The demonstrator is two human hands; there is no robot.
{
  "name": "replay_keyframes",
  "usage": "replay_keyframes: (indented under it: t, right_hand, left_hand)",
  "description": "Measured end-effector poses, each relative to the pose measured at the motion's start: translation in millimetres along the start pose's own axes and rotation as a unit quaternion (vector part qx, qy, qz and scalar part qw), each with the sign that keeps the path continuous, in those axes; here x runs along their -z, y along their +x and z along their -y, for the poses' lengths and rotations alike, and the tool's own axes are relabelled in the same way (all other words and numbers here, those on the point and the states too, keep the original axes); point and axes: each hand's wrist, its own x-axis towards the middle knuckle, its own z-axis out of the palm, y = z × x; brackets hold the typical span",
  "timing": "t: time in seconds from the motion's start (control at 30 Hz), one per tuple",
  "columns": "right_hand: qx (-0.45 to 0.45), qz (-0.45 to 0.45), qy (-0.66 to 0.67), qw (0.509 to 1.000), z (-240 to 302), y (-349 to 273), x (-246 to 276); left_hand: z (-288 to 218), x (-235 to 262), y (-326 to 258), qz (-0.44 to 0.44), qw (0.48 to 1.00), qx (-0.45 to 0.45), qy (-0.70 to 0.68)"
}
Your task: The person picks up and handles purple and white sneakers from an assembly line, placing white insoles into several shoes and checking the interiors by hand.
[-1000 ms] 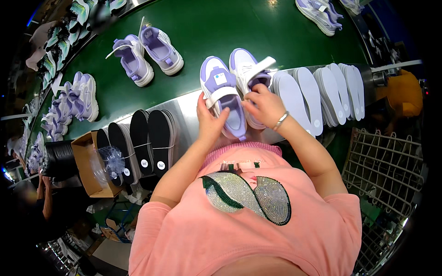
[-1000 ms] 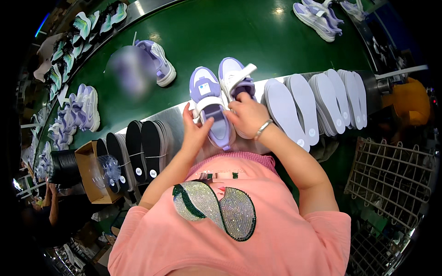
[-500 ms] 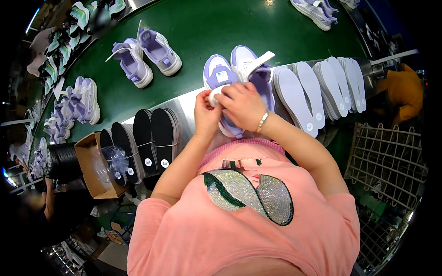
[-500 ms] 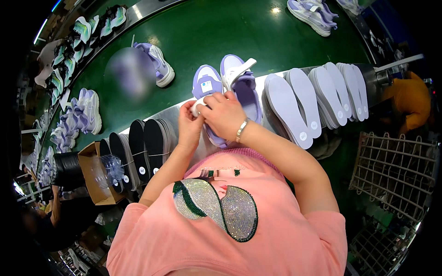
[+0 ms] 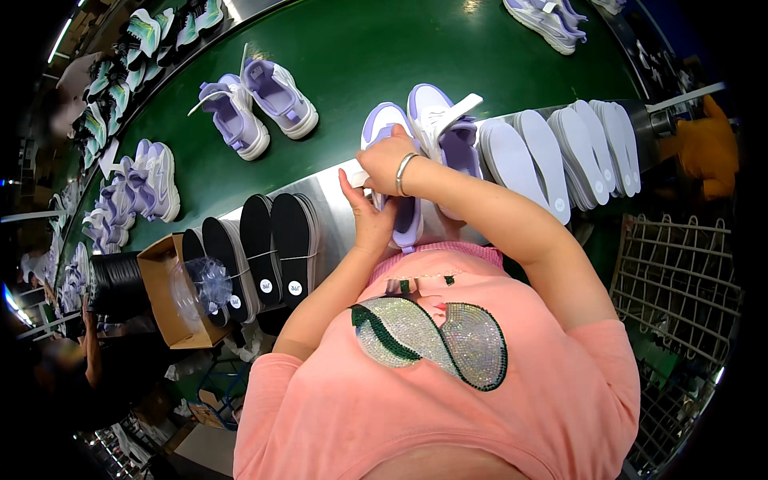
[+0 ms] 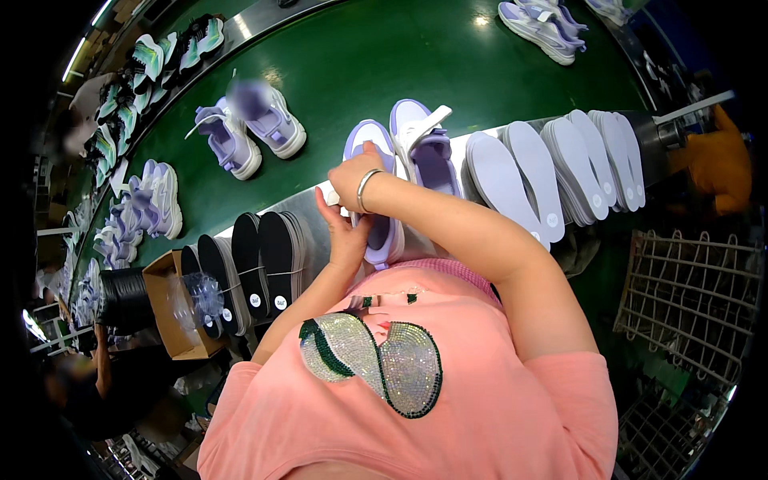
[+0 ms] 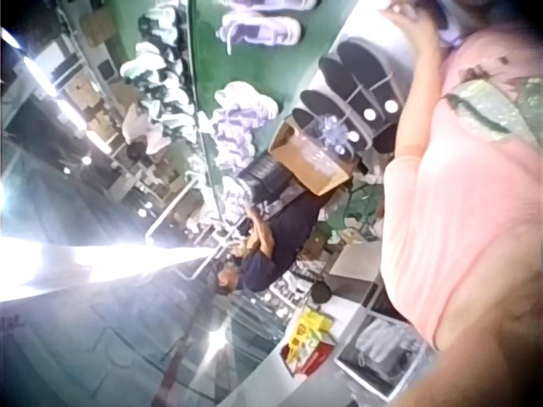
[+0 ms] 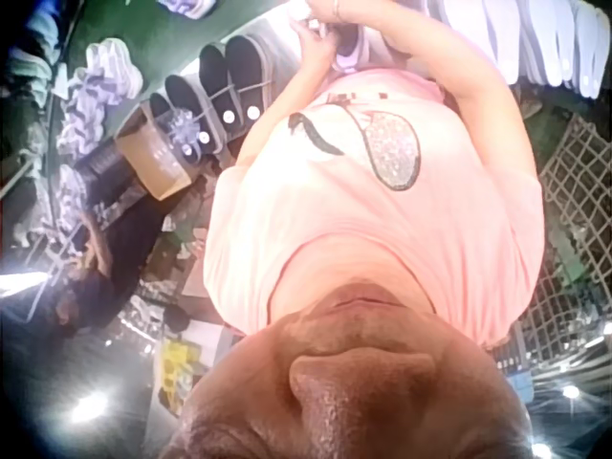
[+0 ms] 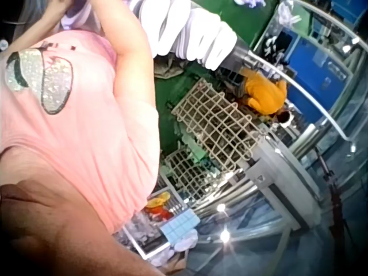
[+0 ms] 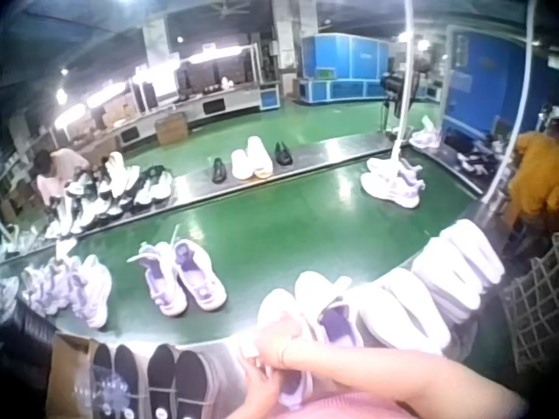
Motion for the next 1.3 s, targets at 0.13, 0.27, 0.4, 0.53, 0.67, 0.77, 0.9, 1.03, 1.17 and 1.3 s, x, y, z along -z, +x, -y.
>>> replay_keyframes:
  t: [0.13,0.27,0.4,0.53,0.67,0.77,0.9,1.03,1.17,1.3]
  right_hand:
    - [-0.007,-0.055,0.205,0.977,-3.9,-1.7,2.8]
    - [0.068,-0.256,0.625,0.734,-50.6,-16.2,-1.7]
    - [0.0,-0.189,0.597,0.779,-60.5,-70.1,1.7]
    - [-0.079,-0.326,0.528,0.78,-46.8,-107.8,5.5]
    - [-0.053,-0.312,0.486,0.815,-58.0,-130.8,-8.6]
    - [0.042,-0.269,0.385,0.882,-45.6,-119.6,-21.9]
    - [0.072,-0.302,0.313,0.898,-14.7,-54.0,-50.8]
    - [-0.073,-0.254,0.287,0.921,-14.6,-40.0,-24.8]
    - [-0.106,-0.396,0.31,0.858,-32.5,-25.1,-37.0]
    - [-0.114,-0.26,0.215,0.935,-38.1,-29.5,-17.2]
  left_hand:
    - [10.5,3.8,-0.3,-0.015,0.999,0.033,0.0]
    - [12.4,14.5,7.0,-0.053,0.997,0.054,0.019]
    - [4.1,13.5,20.3,-0.042,0.994,0.063,0.081]
    - [4.2,11.2,36.3,-0.047,0.983,0.035,0.177]
    - [-6.9,6.4,60.0,0.005,0.989,0.045,0.138]
    - [5.1,5.5,77.1,0.033,0.981,0.055,0.185]
    - [7.7,-3.4,79.3,0.01,0.995,0.088,0.042]
    - [-9.4,-10.3,71.4,-0.004,0.993,0.088,-0.083]
    - [9.0,-7.1,74.5,0.03,0.996,0.063,-0.059]
    - [2.3,-17.6,63.8,0.022,0.993,0.012,0.116]
